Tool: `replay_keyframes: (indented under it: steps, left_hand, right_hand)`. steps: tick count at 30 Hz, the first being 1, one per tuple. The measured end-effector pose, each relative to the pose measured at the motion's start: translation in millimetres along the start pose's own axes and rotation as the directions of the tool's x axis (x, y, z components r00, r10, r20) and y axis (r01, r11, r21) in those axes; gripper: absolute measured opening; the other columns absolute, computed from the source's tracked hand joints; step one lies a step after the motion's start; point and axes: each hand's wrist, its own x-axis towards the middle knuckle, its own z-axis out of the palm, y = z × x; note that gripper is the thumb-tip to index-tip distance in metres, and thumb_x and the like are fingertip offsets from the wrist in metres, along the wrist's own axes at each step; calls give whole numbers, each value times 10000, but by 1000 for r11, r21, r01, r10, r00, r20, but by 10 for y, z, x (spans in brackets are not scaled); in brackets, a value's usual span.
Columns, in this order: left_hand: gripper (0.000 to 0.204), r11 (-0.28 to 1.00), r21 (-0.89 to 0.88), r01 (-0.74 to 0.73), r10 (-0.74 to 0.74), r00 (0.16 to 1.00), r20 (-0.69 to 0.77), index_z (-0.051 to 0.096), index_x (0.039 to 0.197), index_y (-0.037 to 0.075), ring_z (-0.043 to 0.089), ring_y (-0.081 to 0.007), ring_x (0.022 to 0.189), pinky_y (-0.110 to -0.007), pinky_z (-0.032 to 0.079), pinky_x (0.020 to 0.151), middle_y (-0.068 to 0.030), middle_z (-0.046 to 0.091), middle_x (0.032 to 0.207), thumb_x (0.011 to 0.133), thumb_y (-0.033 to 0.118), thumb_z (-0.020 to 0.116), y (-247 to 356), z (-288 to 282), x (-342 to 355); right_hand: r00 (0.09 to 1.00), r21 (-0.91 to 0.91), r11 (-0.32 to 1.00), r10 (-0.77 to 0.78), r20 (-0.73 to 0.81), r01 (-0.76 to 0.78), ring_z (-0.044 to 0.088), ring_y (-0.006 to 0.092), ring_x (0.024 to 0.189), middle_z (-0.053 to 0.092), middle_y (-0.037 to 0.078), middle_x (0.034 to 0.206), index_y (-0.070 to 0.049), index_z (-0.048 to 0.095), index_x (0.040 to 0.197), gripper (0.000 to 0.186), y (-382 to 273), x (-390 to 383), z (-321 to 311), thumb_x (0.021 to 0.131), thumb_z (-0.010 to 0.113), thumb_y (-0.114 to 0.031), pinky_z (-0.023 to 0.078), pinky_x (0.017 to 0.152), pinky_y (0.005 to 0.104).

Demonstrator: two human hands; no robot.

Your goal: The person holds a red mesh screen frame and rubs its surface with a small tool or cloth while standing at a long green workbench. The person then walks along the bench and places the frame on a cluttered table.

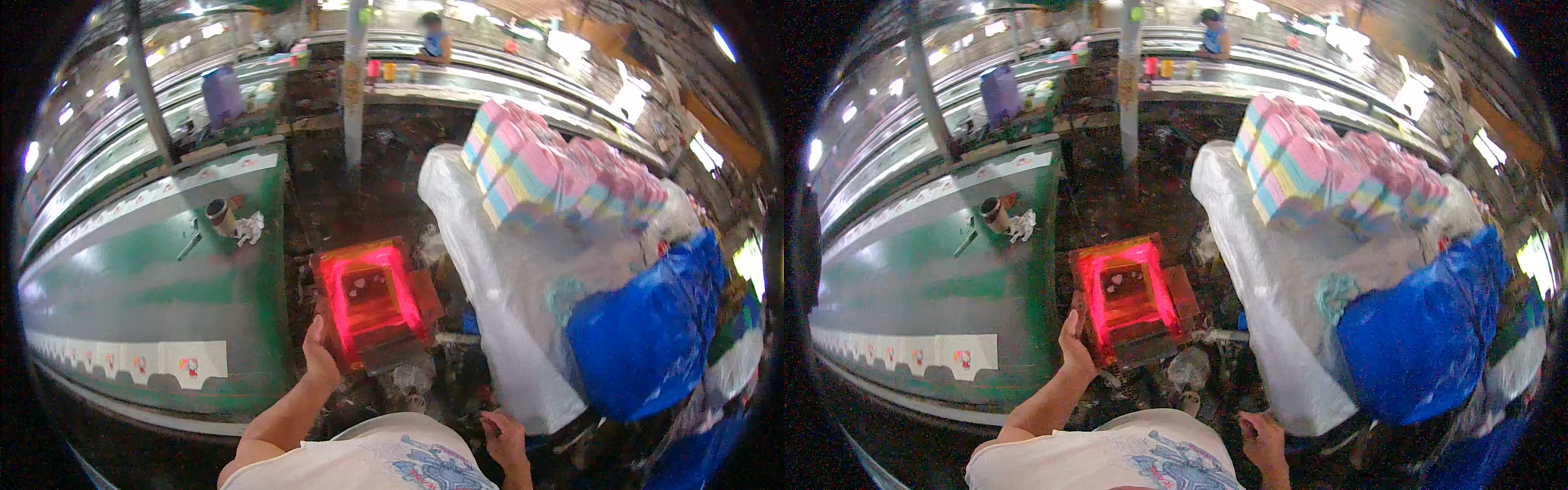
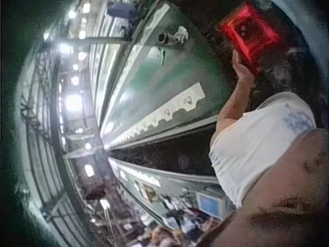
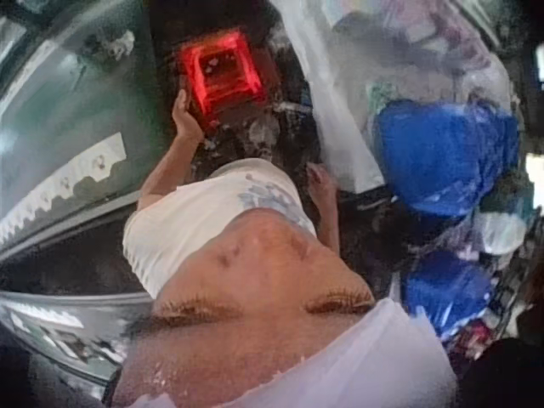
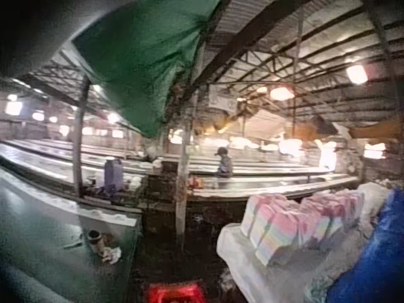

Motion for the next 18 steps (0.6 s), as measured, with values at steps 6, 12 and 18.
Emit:
replay_keyframes:
  steps: [6, 12, 18]
  left_hand:
    - [585, 995, 5, -97, 97, 991, -94, 672, 1564, 122, 711, -349, 1360, -541, 533, 1188, -85, 746, 1508, 1137, 515, 595, 21, 728, -257]
    - [580, 964, 28, -266, 267, 951, -158, 683, 1560, 137, 682, -371, 1401, -587, 534, 1190, -83, 719, 1554, 1129, 519, 612, -170, 571, 92]
    - [623, 948, 4, -319, 316, 936, -156, 646, 1605, 126, 660, -390, 1423, -593, 515, 1208, -117, 691, 1587, 1135, 530, 584, -13, 890, 437]
  right_hand:
    - [986, -2, 986, -166, 1, 166, 800, 389, 922, 837, 144, 1014, -96, 800, 1215, 268, 587, 982, -273, 960, 824, -19, 641, 839, 495]
    - [977, 155, 969, -205, 60, 194, 806, 374, 935, 836, 156, 1043, -92, 813, 1214, 282, 1043, 1810, -66, 958, 807, 25, 642, 866, 477]
    - [913, 142, 933, -354, 204, 330, 775, 370, 868, 797, 149, 982, -97, 808, 1190, 200, 1109, 2803, 394, 997, 812, -46, 625, 795, 471]
